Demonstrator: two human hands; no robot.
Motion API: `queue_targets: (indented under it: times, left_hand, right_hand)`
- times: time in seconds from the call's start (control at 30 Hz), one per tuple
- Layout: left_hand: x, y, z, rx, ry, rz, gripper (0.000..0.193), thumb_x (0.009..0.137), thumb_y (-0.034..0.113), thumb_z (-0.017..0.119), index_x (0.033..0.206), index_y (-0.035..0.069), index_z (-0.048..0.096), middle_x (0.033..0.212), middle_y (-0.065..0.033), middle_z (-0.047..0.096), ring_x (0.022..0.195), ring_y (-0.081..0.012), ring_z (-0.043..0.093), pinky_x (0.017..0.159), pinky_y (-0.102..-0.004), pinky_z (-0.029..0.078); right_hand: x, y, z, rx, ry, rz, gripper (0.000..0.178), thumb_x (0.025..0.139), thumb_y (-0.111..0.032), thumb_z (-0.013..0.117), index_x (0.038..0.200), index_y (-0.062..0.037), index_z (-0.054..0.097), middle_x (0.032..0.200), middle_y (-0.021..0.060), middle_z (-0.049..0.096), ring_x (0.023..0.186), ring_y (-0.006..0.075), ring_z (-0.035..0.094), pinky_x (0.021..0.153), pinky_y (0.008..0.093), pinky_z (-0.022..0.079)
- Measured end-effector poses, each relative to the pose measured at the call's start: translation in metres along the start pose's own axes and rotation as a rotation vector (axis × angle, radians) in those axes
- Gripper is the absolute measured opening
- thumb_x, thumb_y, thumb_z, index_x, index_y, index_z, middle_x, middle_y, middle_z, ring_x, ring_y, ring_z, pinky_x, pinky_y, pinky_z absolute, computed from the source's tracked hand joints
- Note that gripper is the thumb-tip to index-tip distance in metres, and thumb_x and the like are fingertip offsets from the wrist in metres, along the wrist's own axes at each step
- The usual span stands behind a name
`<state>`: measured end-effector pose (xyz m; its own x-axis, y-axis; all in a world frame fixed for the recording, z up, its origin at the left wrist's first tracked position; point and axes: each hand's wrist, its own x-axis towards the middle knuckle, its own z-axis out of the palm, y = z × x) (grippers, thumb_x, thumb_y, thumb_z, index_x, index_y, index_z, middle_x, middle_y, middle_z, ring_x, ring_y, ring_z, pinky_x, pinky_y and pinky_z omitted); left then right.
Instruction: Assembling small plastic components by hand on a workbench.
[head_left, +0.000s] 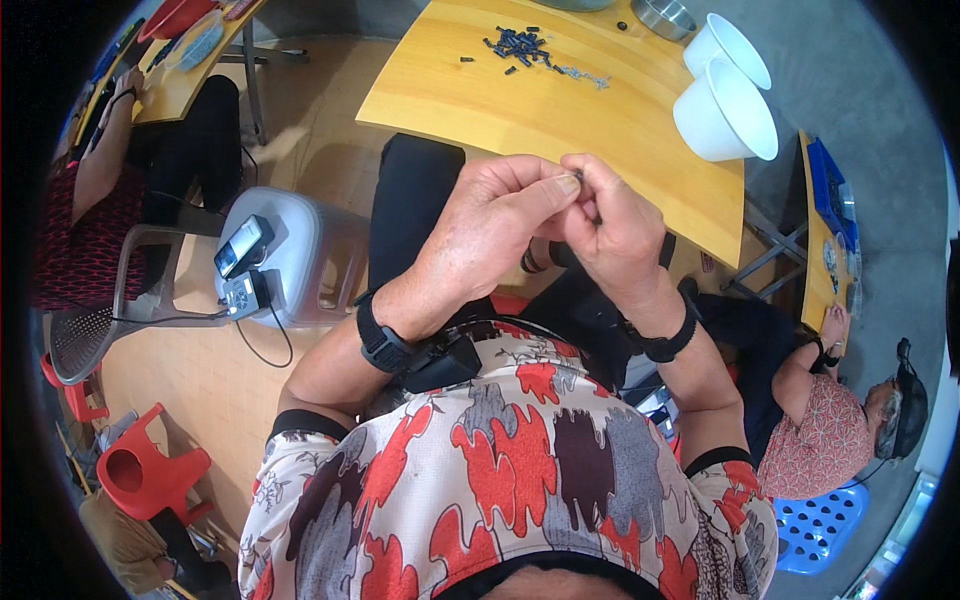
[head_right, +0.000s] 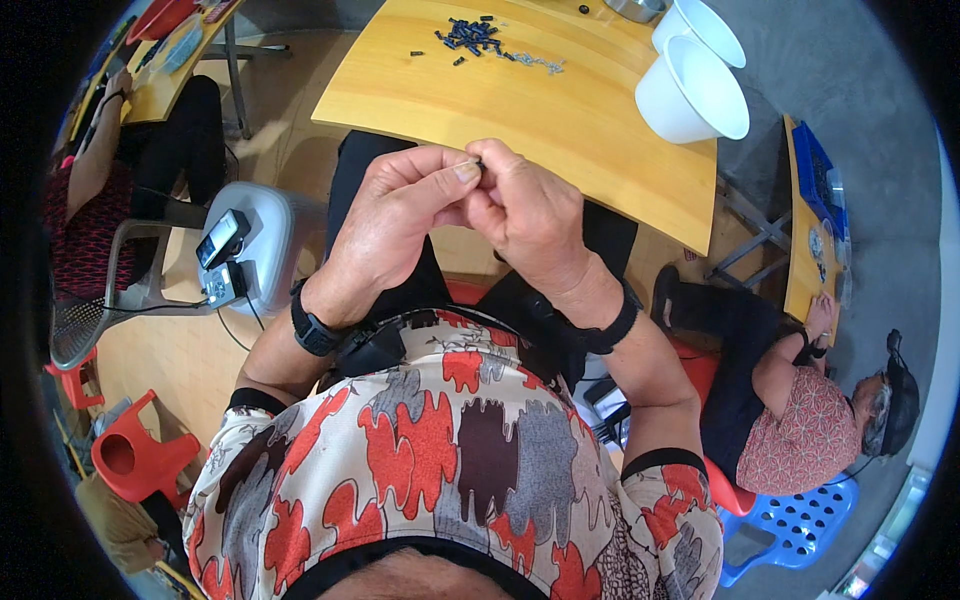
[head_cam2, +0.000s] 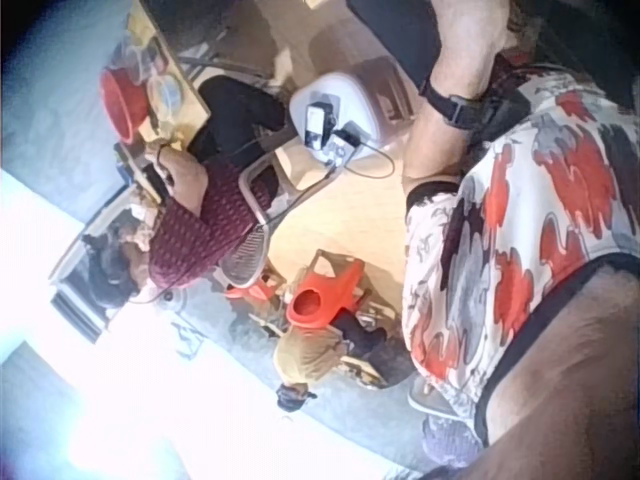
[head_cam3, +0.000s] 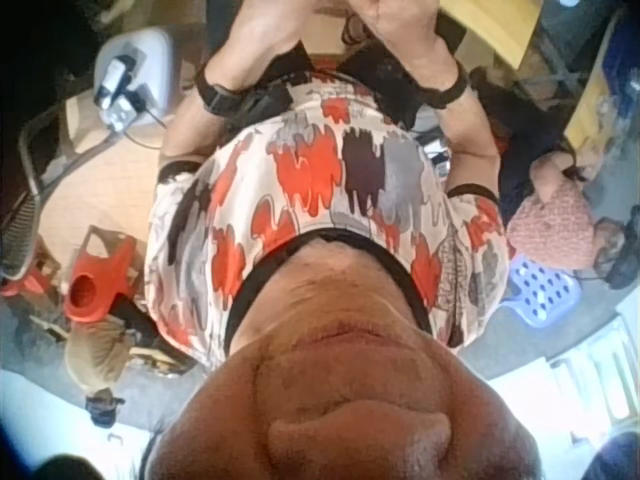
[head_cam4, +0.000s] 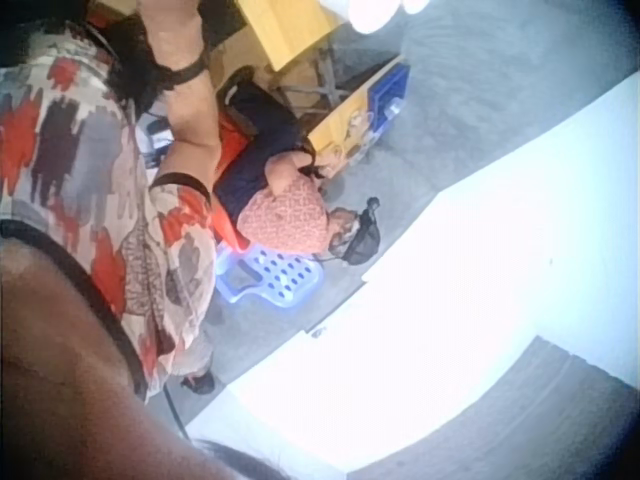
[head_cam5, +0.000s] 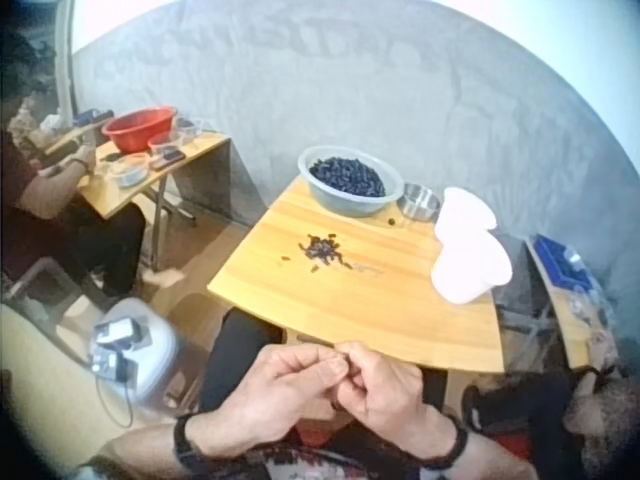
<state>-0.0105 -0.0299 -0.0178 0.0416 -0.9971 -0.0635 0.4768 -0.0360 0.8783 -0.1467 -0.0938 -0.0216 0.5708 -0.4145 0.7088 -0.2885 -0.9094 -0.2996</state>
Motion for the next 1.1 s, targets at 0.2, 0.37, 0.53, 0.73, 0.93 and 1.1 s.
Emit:
queue_targets:
  times: [0.2,0.37,0.53,0.73,0.93,1.1]
  left_hand:
    - [0.002,0.006,-0.006,-0.269,-0.108,-0.118,0.023,0.091,0.018,0.051,0.091,-0.002,0.063,0.087,-0.0084,0.064,0.077,-0.0131,0.061,0.07,-0.0258,0.052]
    - [0.001,0.008,-0.007,-0.27,-0.087,-0.167,0.025,0.091,0.02,0.051,0.093,-0.002,0.063,0.09,-0.0099,0.064,0.076,-0.0133,0.061,0.07,-0.0265,0.052]
    - [0.0,0.007,-0.01,-0.291,-0.11,-0.155,0.026,0.091,0.02,0.051,0.094,-0.002,0.063,0.09,-0.0095,0.064,0.077,-0.013,0.061,0.07,-0.0264,0.052]
    - [0.0,0.009,-0.01,-0.288,-0.127,-0.163,0.026,0.091,0.019,0.048,0.095,-0.004,0.06,0.092,-0.0118,0.064,0.079,-0.0171,0.063,0.072,-0.0304,0.052]
    - [-0.002,0.007,-0.013,-0.202,-0.161,-0.158,0.024,0.09,0.018,0.052,0.094,-0.003,0.062,0.09,-0.0118,0.064,0.08,-0.0168,0.063,0.072,-0.0297,0.053]
    - [-0.005,0.009,-0.011,-0.119,-0.153,-0.116,0.019,0.089,0.013,0.055,0.095,-0.003,0.063,0.089,-0.0116,0.065,0.08,-0.0166,0.064,0.073,-0.0294,0.054]
  right_hand:
    - [-0.001,-0.002,-0.003,0.243,0.008,0.248,0.038,0.073,-0.007,0.072,0.108,-0.0032,0.058,0.071,0.0041,0.058,0.056,0.0089,0.056,0.051,0.0242,0.047]
    - [0.002,-0.008,-0.004,0.374,0.031,0.254,0.037,0.073,-0.005,0.074,0.105,-0.0002,0.057,0.074,0.0049,0.059,0.058,0.0075,0.058,0.048,0.0202,0.048]
    - [0.004,-0.008,-0.007,0.391,0.012,0.27,0.037,0.071,-0.003,0.075,0.104,0.0005,0.057,0.077,0.0065,0.06,0.061,0.0081,0.06,0.051,0.0201,0.05]
    - [0.004,-0.006,-0.008,0.377,0.006,0.236,0.036,0.07,-0.003,0.075,0.103,-0.0004,0.059,0.084,0.0059,0.061,0.068,0.0084,0.06,0.054,0.0206,0.051]
    - [0.005,-0.005,-0.009,0.326,-0.018,0.219,0.036,0.069,-0.001,0.073,0.102,-0.0021,0.06,0.081,0.0053,0.061,0.063,0.0095,0.058,0.053,0.0224,0.049]
    - [0.01,-0.006,-0.015,0.241,-0.055,0.159,0.034,0.066,-0.002,0.072,0.098,-0.0027,0.06,0.074,0.005,0.06,0.058,0.0121,0.058,0.052,0.0234,0.048]
